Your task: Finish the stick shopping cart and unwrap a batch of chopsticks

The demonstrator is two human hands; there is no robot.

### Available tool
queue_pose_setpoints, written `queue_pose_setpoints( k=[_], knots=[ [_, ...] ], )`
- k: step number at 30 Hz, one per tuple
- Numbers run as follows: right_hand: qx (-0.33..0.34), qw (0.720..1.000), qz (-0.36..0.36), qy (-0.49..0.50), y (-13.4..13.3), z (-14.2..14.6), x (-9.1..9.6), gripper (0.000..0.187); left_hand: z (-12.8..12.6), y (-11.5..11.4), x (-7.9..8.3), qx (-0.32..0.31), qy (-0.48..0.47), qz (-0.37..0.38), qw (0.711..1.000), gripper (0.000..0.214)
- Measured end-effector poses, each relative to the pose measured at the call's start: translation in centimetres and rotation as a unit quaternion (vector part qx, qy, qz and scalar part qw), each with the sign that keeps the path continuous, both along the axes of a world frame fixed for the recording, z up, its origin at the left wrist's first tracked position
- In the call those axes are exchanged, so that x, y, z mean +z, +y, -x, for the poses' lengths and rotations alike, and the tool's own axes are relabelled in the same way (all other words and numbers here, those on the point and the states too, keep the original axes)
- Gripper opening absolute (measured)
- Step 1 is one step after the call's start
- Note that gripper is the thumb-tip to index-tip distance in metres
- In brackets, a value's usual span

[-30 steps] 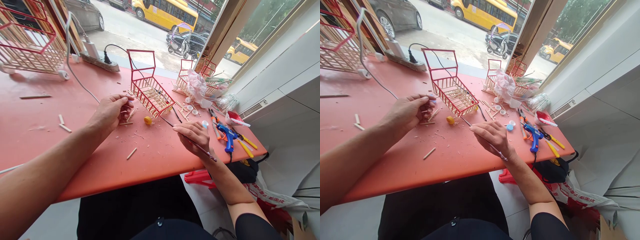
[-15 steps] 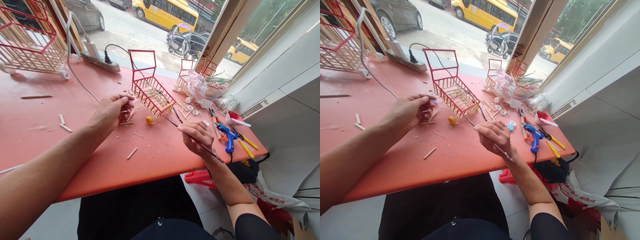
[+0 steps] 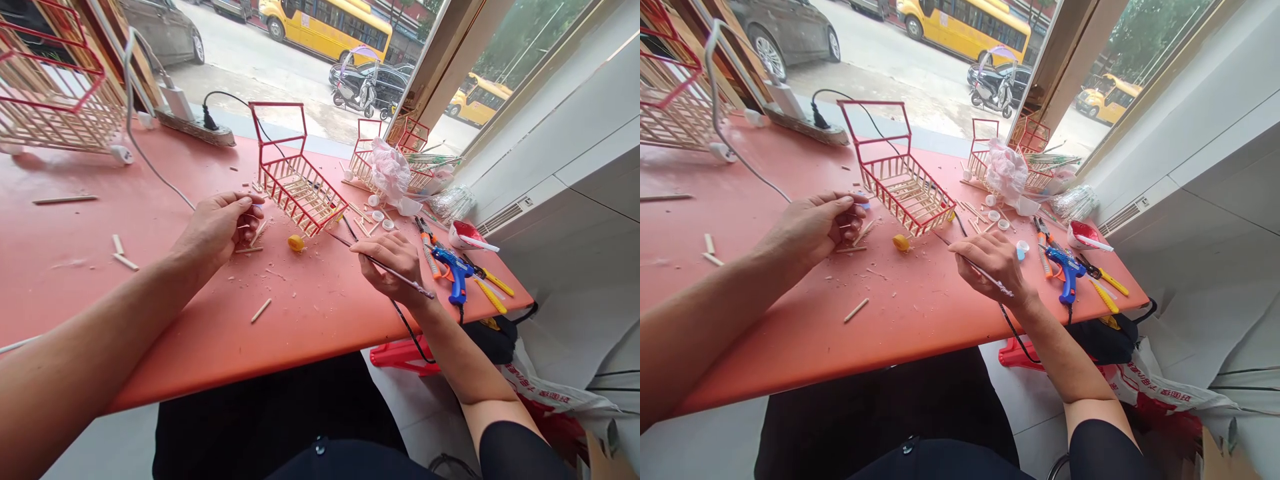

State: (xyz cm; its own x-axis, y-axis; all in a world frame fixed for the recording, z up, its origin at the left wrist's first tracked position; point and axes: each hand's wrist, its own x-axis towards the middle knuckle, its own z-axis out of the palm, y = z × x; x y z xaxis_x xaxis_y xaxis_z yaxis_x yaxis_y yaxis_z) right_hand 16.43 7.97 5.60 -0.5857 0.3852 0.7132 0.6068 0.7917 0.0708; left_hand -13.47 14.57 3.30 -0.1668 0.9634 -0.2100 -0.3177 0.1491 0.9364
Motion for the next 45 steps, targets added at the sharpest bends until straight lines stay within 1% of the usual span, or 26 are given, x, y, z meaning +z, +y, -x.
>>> queue_pose_setpoints(
  k=[4,8,14,18,22,25,31,38,41,45],
  knots=[
    [0.000,1.000,-0.006,-0.018,0.4,0.1,-0.4,0.020,0.0,0.0,0.0,0.000,0.002,0.003,1.000,0.028],
    [-0.005,1.000,-0.014,-0.021,0.2,-0.2,-0.3,0.022,-0.2,0.1,0.1,0.005,0.001,0.004,1.000,0.029],
    [-0.005,1.000,-0.031,0.004,0.2,-0.6,-0.4,0.028,-0.3,0.0,0.3,0.010,0.003,0.011,1.000,0.031],
    [0.003,0.998,-0.054,0.004,0.4,-0.4,-0.7,0.026,-0.1,0.1,0.1,0.007,0.001,0.006,1.000,0.030],
    [-0.011,0.999,-0.037,-0.007,0.3,-0.3,-0.7,0.023,0.0,0.2,-0.1,0.008,0.001,0.003,1.000,0.027],
    [-0.023,1.000,-0.021,0.000,0.2,-0.3,-0.7,0.024,-0.1,0.1,0.1,0.009,0.003,0.006,1.000,0.027],
    [-0.016,0.999,-0.031,0.020,0.2,-0.7,-0.9,0.026,-0.3,-0.1,0.5,0.009,0.005,0.008,1.000,0.031],
    [-0.009,0.999,-0.029,0.045,0.3,-0.8,-1.2,0.028,-0.2,-0.1,0.3,0.010,0.003,0.004,1.000,0.024],
    [-0.033,0.996,-0.028,0.074,0.1,-0.9,-1.2,0.025,-0.2,0.0,0.3,0.008,0.004,-0.002,1.000,0.023],
    [-0.072,0.991,-0.005,0.109,0.1,-0.8,-1.1,0.018,-0.2,0.0,0.3,0.010,0.001,0.001,1.000,0.027]
  ],
)
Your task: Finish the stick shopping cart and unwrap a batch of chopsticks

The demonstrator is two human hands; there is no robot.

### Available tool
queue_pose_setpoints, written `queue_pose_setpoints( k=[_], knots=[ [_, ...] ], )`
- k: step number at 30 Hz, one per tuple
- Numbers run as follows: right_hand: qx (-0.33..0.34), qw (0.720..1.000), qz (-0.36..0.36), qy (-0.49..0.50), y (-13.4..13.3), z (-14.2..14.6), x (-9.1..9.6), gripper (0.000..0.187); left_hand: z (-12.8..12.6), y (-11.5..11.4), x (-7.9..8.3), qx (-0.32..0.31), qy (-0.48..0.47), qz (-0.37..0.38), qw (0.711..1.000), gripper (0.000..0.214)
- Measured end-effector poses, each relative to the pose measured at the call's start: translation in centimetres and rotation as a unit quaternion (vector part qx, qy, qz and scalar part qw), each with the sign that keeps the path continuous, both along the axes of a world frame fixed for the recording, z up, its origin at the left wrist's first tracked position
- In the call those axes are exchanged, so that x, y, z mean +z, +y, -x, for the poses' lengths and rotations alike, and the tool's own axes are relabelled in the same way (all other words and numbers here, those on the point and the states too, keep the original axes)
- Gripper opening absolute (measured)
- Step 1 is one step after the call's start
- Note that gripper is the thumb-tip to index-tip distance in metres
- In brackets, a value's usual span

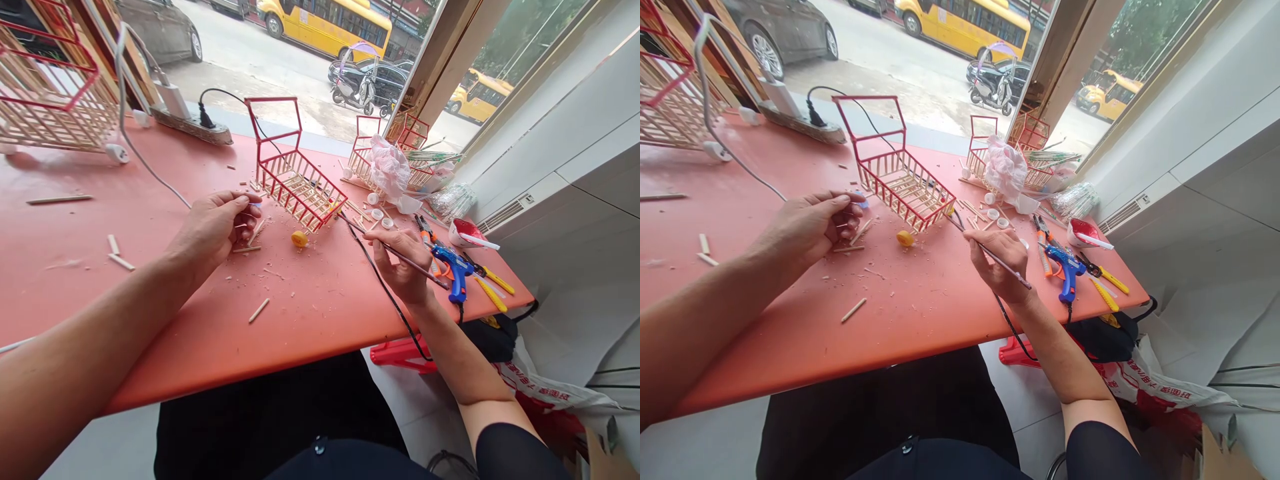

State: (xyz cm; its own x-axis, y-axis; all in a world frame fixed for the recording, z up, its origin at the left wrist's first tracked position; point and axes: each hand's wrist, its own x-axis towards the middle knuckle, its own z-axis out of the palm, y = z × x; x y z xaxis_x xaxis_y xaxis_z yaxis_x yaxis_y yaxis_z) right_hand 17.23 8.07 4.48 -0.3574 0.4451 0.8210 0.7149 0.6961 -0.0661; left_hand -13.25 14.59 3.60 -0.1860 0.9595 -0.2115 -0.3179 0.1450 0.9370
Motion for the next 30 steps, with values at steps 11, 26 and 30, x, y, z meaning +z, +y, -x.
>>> queue_pose_setpoints(
  k=[11,26,30],
  knots=[
    [0.043,0.996,0.075,0.002,0.0,0.6,-0.4,0.018,0.0,0.0,-0.1,-0.004,0.004,0.001,1.000,0.028],
    [0.088,0.917,0.284,0.265,1.1,0.4,-0.7,0.039,0.2,0.1,-0.5,-0.010,0.003,-0.020,1.000,0.019],
    [0.093,0.908,0.292,0.285,1.3,0.3,-0.7,0.038,0.1,0.0,-0.3,-0.005,0.003,-0.014,1.000,0.024]
  ],
)
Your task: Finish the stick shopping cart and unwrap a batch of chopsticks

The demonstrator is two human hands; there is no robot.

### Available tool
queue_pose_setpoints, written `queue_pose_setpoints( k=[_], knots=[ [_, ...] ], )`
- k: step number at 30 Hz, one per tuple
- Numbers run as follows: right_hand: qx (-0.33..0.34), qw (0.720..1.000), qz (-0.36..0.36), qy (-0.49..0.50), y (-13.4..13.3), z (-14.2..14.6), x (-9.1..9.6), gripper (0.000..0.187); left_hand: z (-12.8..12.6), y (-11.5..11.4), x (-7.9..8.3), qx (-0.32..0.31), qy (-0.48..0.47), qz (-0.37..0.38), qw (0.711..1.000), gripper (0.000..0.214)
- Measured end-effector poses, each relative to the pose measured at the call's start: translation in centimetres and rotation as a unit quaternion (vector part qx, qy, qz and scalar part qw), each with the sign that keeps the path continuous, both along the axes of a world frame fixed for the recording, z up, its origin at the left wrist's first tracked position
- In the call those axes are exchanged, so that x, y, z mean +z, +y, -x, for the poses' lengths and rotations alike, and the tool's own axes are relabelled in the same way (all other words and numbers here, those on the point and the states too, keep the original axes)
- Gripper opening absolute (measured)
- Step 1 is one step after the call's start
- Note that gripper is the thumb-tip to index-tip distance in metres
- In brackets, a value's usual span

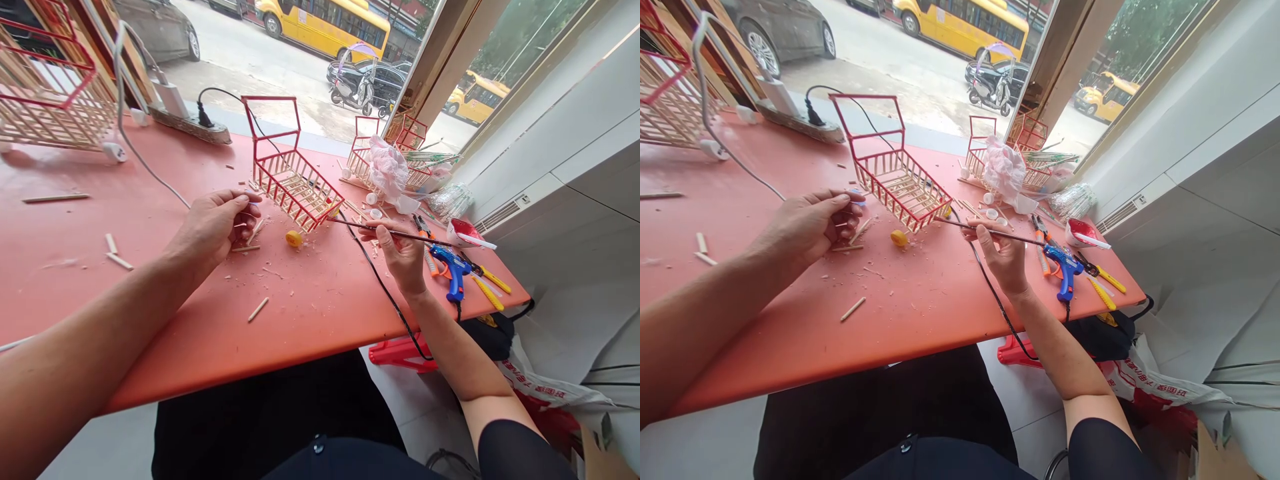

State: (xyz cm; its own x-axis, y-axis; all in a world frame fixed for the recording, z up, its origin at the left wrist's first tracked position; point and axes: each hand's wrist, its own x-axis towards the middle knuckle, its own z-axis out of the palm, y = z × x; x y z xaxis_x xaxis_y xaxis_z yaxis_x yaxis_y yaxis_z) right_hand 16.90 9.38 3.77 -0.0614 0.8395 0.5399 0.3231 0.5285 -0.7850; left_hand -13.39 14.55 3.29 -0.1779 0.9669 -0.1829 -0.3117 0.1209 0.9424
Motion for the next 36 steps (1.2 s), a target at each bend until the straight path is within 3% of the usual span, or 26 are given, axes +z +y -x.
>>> queue_pose_setpoints(
  k=[5,14,23,30,36],
  knots=[
    [0.016,1.000,0.019,-0.006,0.0,0.1,0.1,0.041,-0.1,-0.1,0.2,0.001,0.001,0.006,1.000,0.025],
    [-0.049,0.997,-0.028,-0.055,0.1,-0.2,-0.5,0.040,0.0,0.0,0.1,-0.003,-0.002,0.000,1.000,0.026],
    [-0.026,0.999,0.022,0.017,1.0,0.3,-0.4,0.047,-0.2,-0.1,0.4,0.001,-0.002,0.004,1.000,0.026],
    [-0.023,0.999,-0.020,0.038,0.6,0.0,0.1,0.037,-0.1,-0.1,0.3,-0.002,-0.003,0.005,1.000,0.028],
    [-0.022,0.997,-0.057,-0.046,0.2,-0.1,-0.5,0.030,-0.2,-0.2,0.4,-0.001,0.007,0.010,1.000,0.030]
  ],
)
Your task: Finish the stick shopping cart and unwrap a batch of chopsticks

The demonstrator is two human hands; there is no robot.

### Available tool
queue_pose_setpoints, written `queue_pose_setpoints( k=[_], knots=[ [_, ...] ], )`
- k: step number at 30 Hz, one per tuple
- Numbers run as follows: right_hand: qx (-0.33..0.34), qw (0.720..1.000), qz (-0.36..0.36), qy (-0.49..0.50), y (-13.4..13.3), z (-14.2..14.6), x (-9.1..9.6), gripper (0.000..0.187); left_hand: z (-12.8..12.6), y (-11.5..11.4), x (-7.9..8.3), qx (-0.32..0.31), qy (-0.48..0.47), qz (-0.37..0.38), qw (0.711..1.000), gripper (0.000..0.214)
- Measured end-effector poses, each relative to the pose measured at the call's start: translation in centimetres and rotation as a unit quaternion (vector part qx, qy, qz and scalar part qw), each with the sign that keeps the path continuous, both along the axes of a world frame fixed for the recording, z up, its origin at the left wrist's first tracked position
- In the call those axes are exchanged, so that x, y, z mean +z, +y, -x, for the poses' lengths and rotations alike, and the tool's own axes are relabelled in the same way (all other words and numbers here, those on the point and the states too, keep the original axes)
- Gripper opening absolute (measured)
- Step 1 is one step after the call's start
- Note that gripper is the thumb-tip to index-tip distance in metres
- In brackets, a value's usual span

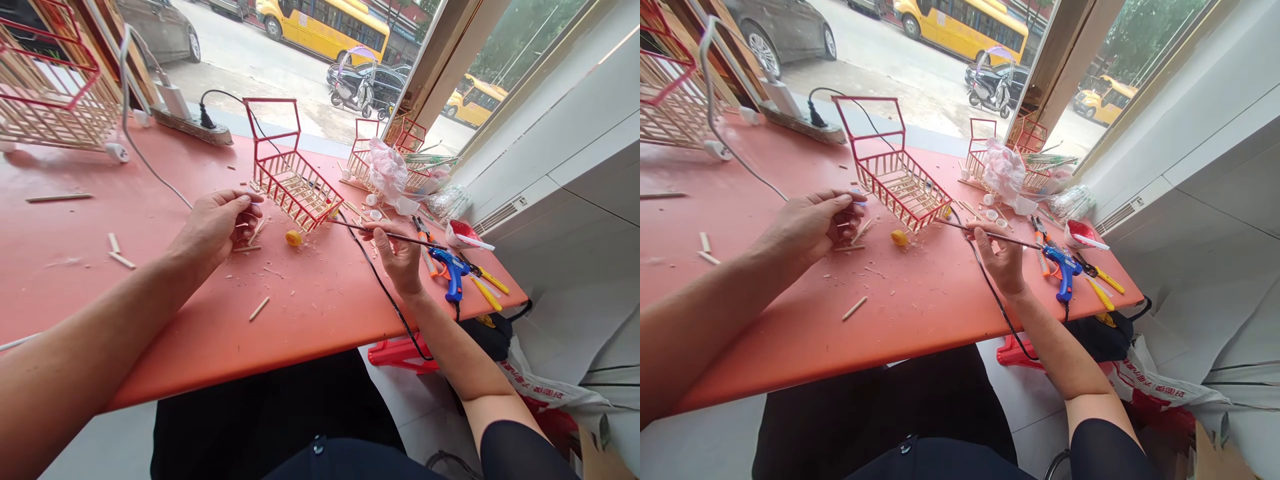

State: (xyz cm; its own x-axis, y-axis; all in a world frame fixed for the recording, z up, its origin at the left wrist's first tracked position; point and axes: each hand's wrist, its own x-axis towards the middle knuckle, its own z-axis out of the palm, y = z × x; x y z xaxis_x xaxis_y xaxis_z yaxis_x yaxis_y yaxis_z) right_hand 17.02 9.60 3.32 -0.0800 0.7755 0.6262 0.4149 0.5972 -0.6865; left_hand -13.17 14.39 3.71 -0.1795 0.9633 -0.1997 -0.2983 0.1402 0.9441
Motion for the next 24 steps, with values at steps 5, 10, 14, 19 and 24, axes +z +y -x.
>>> queue_pose_setpoints(
  k=[5,10,14,19,24],
  knots=[
    [0.015,0.998,-0.026,-0.062,-0.09,-0.01,-0.24,0.024,0.01,-0.04,0.10,0.001,0.003,0.004,1.000,0.030],
    [-0.021,0.991,-0.092,-0.098,-0.59,-0.17,0.04,0.023,0.06,0.02,0.03,-0.003,-0.003,0.000,1.000,0.029],
    [-0.021,0.987,-0.104,-0.118,-0.68,-0.14,0.00,0.022,0.03,0.05,-0.01,-0.001,-0.003,0.002,1.000,0.029],
    [-0.014,0.987,-0.097,-0.124,-0.52,-0.18,-0.02,0.021,0.00,0.04,-0.04,0.002,-0.002,0.004,1.000,0.029],
    [-0.052,0.986,-0.115,-0.105,-0.77,-0.34,0.46,0.021,-0.04,0.07,-0.06,0.000,-0.002,0.004,1.000,0.030]
  ],
)
